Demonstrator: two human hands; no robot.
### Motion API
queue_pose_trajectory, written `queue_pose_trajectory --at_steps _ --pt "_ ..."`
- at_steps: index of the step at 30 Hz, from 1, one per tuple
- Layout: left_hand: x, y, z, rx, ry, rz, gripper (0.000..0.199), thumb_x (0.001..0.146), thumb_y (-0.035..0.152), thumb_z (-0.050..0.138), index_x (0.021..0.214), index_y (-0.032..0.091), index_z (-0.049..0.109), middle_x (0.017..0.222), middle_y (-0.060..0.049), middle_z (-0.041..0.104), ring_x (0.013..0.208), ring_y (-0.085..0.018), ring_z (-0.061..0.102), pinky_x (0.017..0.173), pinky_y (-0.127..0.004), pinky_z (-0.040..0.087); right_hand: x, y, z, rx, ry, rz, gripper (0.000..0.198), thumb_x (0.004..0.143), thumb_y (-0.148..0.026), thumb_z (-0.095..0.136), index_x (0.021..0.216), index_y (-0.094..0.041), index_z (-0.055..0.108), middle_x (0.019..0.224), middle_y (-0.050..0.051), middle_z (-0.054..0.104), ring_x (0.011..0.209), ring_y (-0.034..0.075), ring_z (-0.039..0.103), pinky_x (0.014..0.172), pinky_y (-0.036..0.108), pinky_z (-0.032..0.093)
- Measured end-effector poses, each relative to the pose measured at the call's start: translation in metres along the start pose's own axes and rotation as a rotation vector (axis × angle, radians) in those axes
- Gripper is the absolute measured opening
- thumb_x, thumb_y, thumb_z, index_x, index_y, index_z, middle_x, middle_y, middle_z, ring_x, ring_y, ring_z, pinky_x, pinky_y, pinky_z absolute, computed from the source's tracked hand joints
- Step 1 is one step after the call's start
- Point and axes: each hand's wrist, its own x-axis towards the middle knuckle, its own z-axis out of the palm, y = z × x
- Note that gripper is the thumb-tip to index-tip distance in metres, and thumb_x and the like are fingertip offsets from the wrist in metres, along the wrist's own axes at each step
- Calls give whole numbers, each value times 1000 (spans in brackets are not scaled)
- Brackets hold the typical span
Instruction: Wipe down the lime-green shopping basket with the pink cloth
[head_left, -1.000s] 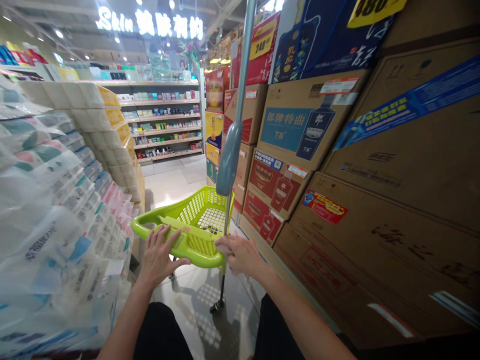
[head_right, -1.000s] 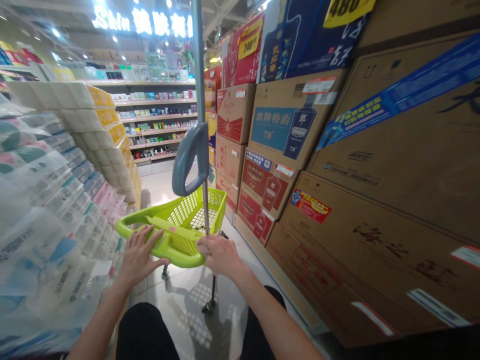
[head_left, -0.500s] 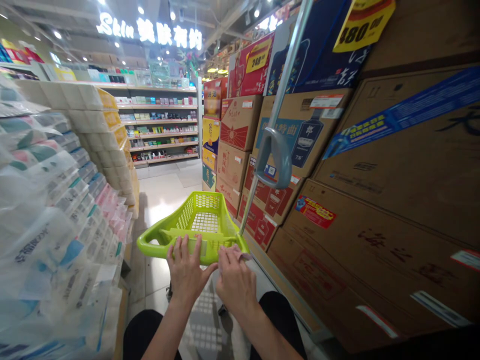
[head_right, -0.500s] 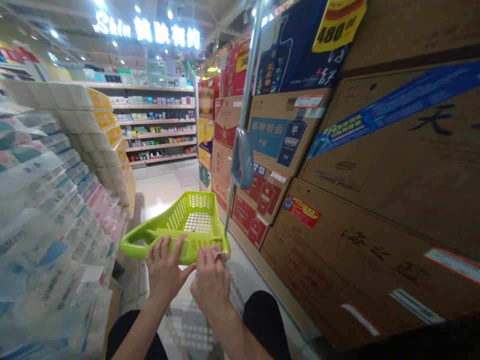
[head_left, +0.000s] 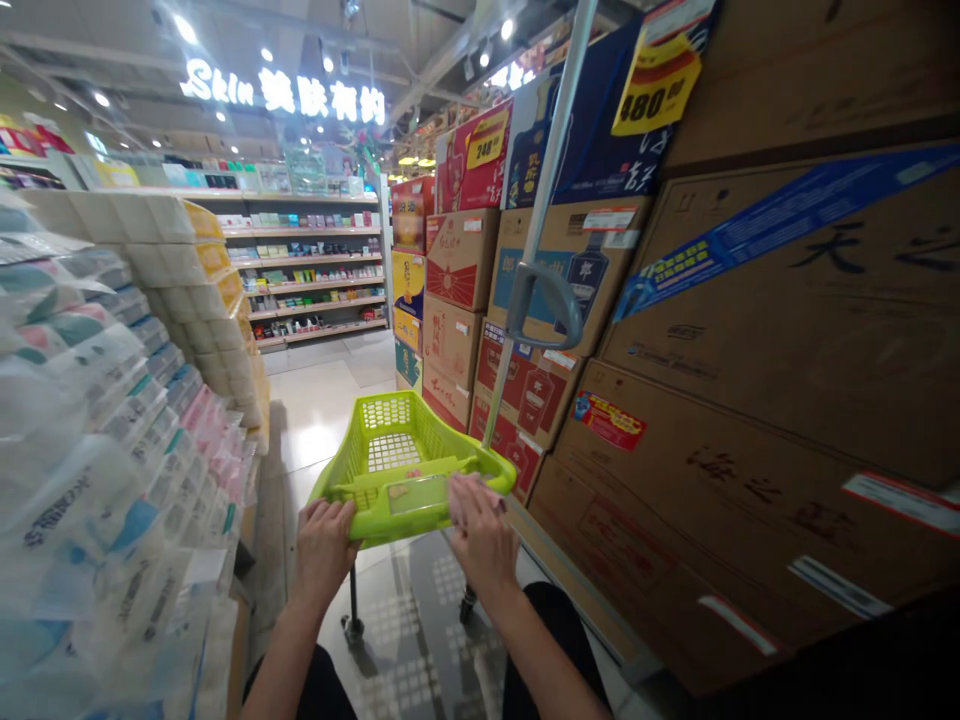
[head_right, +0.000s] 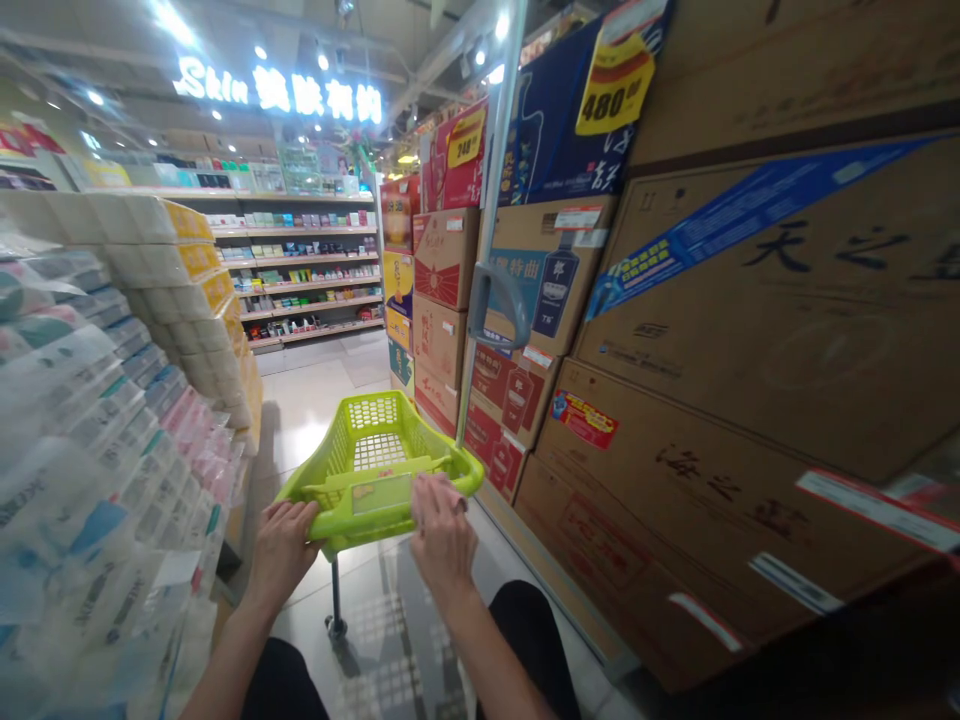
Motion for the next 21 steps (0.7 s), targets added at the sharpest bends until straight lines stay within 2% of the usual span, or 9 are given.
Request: queue_pose_trajectory --at_steps 3,5,8,10,12,14,17,19,21 --pt "1 3 1 4 7 -6 17 73 15 61 89 20 61 87 -6 68 90 -27 60 92 -42 39 13 42 -1 41 137 155 57 72 -5 46 122 -27 62 130 2 61 118 20 56 97 33 47" --pt "3 7 1 15 -2 -25 16 73 15 60 88 20 61 86 -6 68 89 -27 61 90 -42 40 15 50 5 101 232 212 55 75 -6 44 124 -24 61 132 4 59 121 19 55 105 36 41" --pt "5 12 2 14 -14 -51 20 72 14 60 91 20 62 88 -6 69 89 -28 61 89 -42 40 2 29 24 146 315 198 60 76 -5 40 133 -20 54 137 8 55 133 20 45 114 43 32" --pt "4 12 3 5 -7 -55 23 72 13 60 95 19 61 90 -6 69 90 -28 61 90 -43 40 -9 13 33 198 259 111 64 77 -4 39 138 -20 49 139 8 54 137 19 39 116 44 29" --pt "2 9 3 -2 3 -41 24 73 13 60 96 19 61 90 -6 69 91 -28 61 90 -43 40 -12 13 33 266 174 35 65 75 -4 40 137 -21 49 140 7 53 138 18 38 116 44 29" --pt "0 5 4 -15 12 -8 24 72 12 60 95 20 61 91 -6 69 93 -28 60 92 -42 40 -7 25 28 311 174 66 63 73 -5 41 132 -22 54 138 6 55 136 19 42 116 45 30" --pt "0 5 5 -17 15 4 28 71 10 60 96 22 60 93 -6 69 95 -28 60 90 -41 41 3 33 28 331 279 210 62 70 -6 41 129 -20 57 138 8 55 134 21 45 116 48 29" --pt "3 13 6 5 7 -24 30 71 10 60 97 23 60 92 -6 68 92 -27 60 88 -41 42 -2 13 38 332 331 248 64 72 -5 40 134 -18 52 141 10 52 136 22 42 116 50 29" --pt "6 23 6 23 1 -47 27 71 10 59 95 23 59 89 -5 67 90 -27 60 86 -41 42 -17 -19 51 332 287 176 67 76 -4 39 141 -19 45 143 10 50 139 22 39 115 49 31"
